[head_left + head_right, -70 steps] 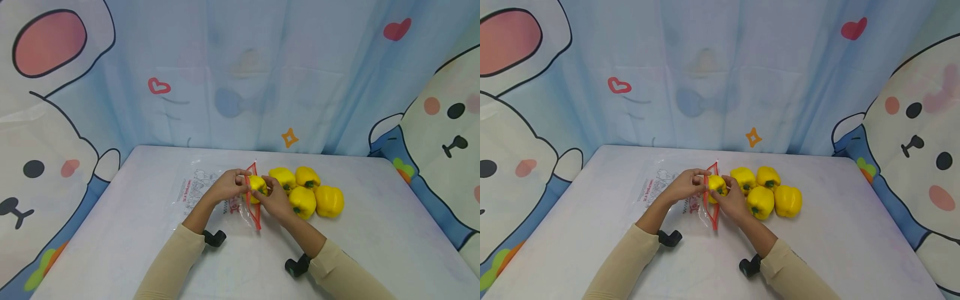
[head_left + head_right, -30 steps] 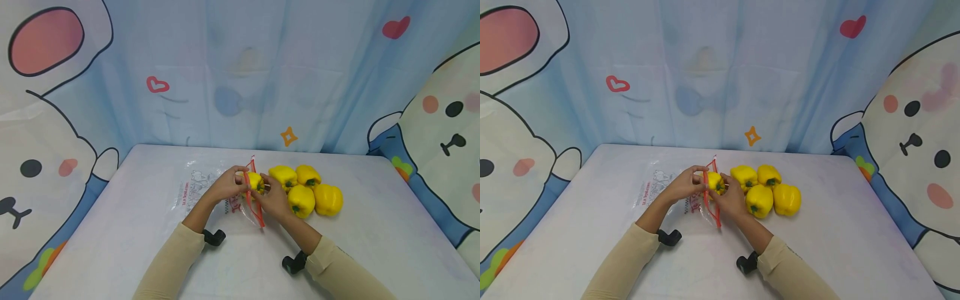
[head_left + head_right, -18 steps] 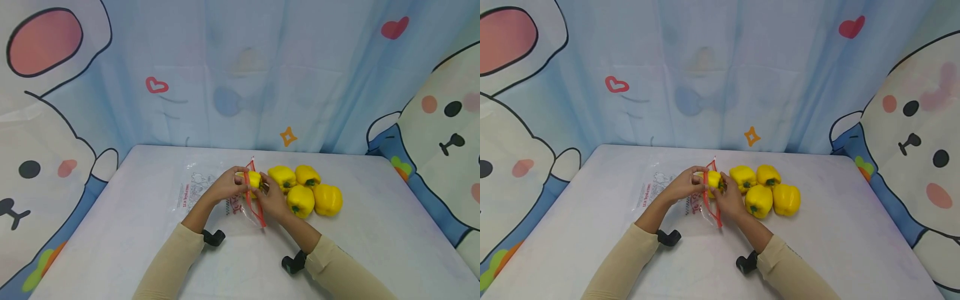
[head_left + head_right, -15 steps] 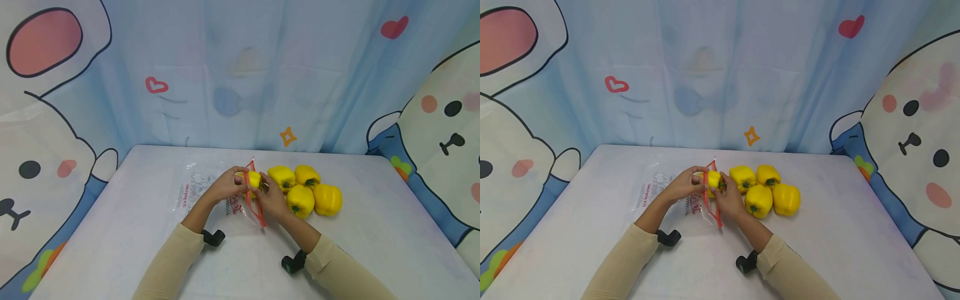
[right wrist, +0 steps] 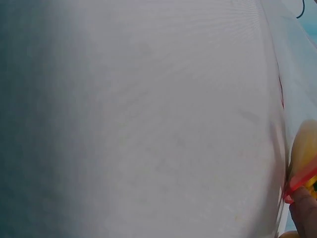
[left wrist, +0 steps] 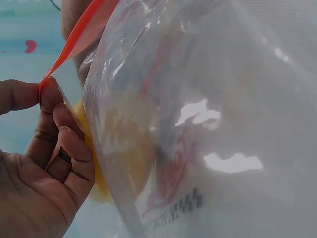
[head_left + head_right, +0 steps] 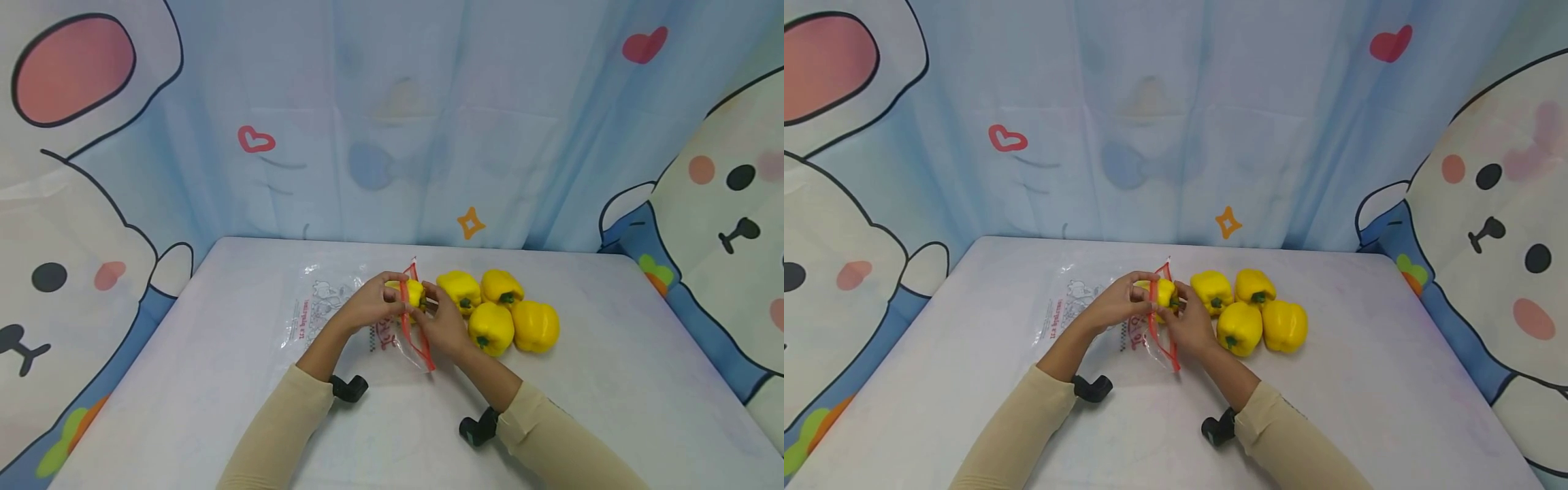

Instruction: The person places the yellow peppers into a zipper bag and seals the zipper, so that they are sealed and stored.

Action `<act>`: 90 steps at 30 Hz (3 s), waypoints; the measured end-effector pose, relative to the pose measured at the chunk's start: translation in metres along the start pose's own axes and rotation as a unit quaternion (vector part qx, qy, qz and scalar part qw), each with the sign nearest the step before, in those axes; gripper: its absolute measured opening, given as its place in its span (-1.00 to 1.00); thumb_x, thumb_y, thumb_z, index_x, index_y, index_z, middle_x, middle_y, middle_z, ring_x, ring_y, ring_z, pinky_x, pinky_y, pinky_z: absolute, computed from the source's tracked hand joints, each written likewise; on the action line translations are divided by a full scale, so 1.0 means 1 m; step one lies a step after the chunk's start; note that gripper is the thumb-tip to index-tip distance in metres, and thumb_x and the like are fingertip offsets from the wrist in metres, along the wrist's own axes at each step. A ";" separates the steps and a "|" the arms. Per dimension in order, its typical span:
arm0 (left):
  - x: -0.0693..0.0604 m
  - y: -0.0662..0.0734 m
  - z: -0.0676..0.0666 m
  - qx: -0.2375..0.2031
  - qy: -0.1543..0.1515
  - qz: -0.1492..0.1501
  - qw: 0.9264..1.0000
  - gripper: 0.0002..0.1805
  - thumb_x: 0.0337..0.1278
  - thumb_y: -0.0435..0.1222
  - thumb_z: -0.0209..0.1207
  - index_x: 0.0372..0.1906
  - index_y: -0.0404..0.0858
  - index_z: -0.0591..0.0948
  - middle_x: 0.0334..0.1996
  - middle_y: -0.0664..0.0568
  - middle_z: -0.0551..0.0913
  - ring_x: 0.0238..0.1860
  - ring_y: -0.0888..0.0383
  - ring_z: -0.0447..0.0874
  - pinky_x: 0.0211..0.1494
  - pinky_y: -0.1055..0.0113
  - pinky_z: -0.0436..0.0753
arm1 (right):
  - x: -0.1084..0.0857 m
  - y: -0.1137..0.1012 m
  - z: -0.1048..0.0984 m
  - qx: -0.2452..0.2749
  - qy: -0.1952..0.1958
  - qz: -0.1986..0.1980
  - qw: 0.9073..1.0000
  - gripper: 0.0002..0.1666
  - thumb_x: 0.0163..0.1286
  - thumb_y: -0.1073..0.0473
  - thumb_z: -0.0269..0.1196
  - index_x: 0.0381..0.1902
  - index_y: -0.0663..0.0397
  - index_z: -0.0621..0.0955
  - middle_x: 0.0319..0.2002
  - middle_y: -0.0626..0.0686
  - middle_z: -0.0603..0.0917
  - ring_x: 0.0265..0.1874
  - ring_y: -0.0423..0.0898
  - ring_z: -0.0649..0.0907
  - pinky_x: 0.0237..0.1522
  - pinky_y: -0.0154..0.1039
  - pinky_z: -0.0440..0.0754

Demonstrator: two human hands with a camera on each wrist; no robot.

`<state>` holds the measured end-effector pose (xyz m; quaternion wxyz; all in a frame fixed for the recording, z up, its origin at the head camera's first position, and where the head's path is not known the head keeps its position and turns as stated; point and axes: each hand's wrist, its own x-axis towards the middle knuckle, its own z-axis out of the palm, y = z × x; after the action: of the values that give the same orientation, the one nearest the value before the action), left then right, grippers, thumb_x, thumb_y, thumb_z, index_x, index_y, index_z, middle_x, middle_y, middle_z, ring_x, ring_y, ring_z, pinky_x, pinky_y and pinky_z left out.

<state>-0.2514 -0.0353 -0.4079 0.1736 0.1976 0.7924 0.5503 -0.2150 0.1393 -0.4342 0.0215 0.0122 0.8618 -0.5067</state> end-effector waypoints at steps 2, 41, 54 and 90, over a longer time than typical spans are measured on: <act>0.000 0.000 0.000 -0.001 -0.003 0.004 1.000 -0.30 0.14 -0.27 0.22 0.39 -0.22 0.28 -0.47 0.07 0.62 -0.51 0.22 0.42 -0.34 0.36 0.49 | 0.000 -0.001 0.000 -0.004 0.006 0.002 1.000 -0.20 0.39 0.11 0.26 0.49 0.04 0.20 0.42 0.16 0.33 0.35 0.16 0.46 0.25 -0.01 0.51; 0.000 0.000 -0.002 -0.019 -0.040 0.023 0.999 -0.34 0.12 -0.34 0.18 0.36 -0.25 0.30 -0.44 0.07 0.63 -0.45 0.15 0.45 -0.28 0.29 0.53 | 0.006 -0.001 -0.004 0.024 -0.022 -0.013 0.999 -0.34 0.48 0.29 0.11 0.49 0.05 0.24 0.45 0.11 0.32 0.39 0.13 0.43 0.30 -0.04 0.47; -0.001 -0.001 -0.002 -0.030 -0.052 0.036 0.998 -0.35 0.15 -0.38 0.17 0.37 -0.29 0.30 -0.46 0.09 0.61 -0.47 0.19 0.43 -0.35 0.31 0.45 | 0.009 -0.001 -0.002 0.034 -0.027 -0.040 0.998 -0.35 0.46 0.34 0.12 0.47 0.12 0.27 0.43 0.17 0.33 0.34 0.19 0.48 0.22 -0.03 0.53; 0.001 0.001 -0.002 0.002 -0.032 -0.002 0.999 -0.37 0.18 -0.31 0.21 0.36 -0.18 0.31 -0.45 0.07 0.62 -0.50 0.18 0.41 -0.42 0.42 0.40 | -0.073 0.000 -0.096 -0.274 0.148 -0.099 0.945 -0.58 0.31 -0.01 0.30 0.01 0.13 0.66 -0.24 0.12 0.68 -0.37 -0.01 0.59 -0.42 -0.17 0.55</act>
<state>-0.2531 -0.0363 -0.4061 0.1997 0.2138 0.7881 0.5416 -0.1444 0.2235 -0.3839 -0.1540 -0.0046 0.9576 -0.2434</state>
